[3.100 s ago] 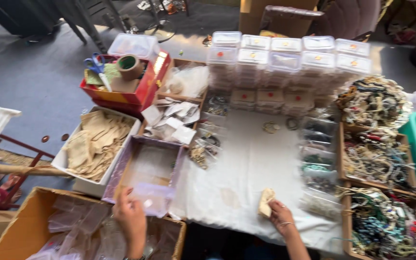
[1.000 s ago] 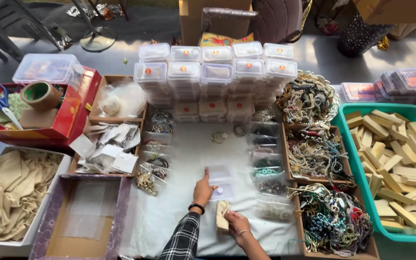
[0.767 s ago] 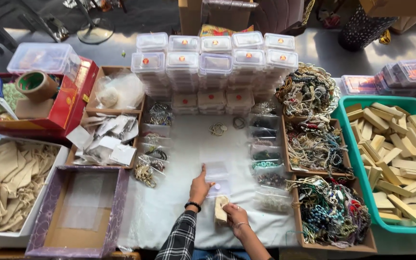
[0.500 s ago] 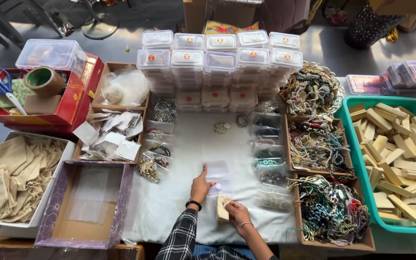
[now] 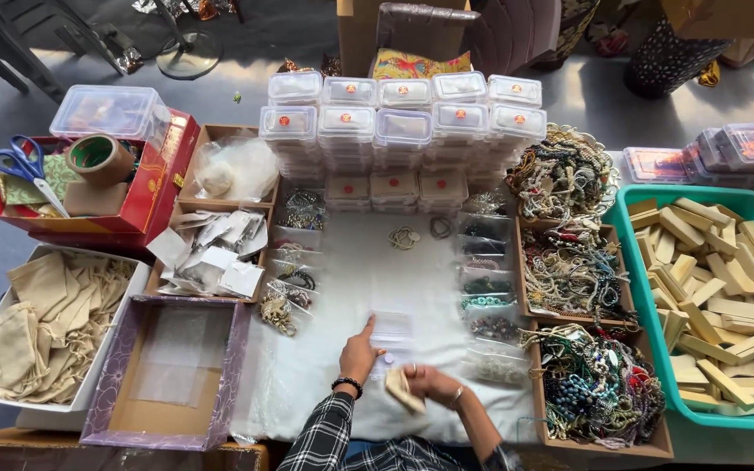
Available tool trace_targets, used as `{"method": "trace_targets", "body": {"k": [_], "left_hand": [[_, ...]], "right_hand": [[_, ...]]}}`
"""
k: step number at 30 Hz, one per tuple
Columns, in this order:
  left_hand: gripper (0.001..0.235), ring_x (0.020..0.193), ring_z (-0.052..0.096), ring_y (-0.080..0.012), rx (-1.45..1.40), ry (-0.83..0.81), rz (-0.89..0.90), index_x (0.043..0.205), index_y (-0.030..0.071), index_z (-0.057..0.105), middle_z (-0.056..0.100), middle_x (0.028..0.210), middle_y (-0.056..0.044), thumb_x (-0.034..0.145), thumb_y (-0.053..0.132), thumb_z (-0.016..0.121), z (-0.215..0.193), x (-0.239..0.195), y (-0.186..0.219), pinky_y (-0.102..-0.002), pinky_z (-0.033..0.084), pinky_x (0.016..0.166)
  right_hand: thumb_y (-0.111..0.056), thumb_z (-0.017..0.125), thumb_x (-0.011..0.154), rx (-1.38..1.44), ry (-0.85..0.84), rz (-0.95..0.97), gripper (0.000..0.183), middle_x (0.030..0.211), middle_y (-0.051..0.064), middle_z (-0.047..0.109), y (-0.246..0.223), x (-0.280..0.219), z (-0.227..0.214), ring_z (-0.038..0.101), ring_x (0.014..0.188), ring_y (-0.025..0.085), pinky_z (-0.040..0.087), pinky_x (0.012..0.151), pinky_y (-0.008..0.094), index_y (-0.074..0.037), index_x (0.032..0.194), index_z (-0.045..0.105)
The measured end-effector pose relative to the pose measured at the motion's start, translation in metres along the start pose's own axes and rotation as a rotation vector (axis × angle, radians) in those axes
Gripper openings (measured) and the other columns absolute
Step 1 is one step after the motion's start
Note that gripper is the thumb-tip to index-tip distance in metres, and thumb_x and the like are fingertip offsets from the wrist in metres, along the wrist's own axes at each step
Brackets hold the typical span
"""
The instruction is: The person sorts various jewelry components, including necklaces and beads, into small bags and containers by hand.
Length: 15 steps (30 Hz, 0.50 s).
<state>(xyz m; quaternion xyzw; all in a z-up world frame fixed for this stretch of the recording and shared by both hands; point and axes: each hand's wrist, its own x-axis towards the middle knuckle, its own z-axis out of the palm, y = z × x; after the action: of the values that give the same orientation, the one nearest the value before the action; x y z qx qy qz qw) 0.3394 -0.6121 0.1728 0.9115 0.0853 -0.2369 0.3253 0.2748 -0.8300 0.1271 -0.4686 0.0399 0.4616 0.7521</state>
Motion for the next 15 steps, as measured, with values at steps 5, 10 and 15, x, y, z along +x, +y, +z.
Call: {"method": "trace_targets", "body": {"k": [5, 10, 15], "left_hand": [[0.088, 0.094, 0.072, -0.0346, -0.006, 0.003, 0.004, 0.153, 0.039, 0.041, 0.074, 0.1, -0.016, 0.078, 0.028, 0.086, 0.007, 0.003, -0.009, -0.045, 0.055, 0.082], [0.084, 0.095, 0.071, -0.0372, 0.07, 0.078, 0.149, 0.149, 0.029, 0.044, 0.074, 0.094, -0.013, 0.078, 0.028, 0.088, -0.009, -0.01, -0.004, -0.047, 0.055, 0.08], [0.092, 0.089, 0.072, -0.0388, -0.081, 0.097, 0.159, 0.151, 0.019, 0.031, 0.074, 0.09, -0.013, 0.078, 0.031, 0.086, 0.001, -0.01, -0.023, -0.047, 0.056, 0.077]], "right_hand": [[-0.021, 0.066, 0.097, -0.255, 0.218, -0.236, 0.032, 0.101, 0.001, 0.073, -0.074, 0.051, -0.012, 0.065, 0.084, 0.008, 0.053, 0.072, 0.026, -0.008, 0.126, 0.069], [-0.021, 0.065, 0.093, -1.071, 0.601, -0.227, 0.032, 0.099, 0.008, 0.077, -0.12, 0.071, 0.021, 0.073, 0.089, 0.024, 0.056, 0.077, 0.038, -0.021, 0.125, 0.065], [-0.023, 0.066, 0.089, -1.29, 0.689, -0.093, 0.029, 0.099, 0.005, 0.077, -0.127, 0.066, 0.045, 0.073, 0.092, 0.029, 0.055, 0.075, 0.045, -0.024, 0.118, 0.063]]}}
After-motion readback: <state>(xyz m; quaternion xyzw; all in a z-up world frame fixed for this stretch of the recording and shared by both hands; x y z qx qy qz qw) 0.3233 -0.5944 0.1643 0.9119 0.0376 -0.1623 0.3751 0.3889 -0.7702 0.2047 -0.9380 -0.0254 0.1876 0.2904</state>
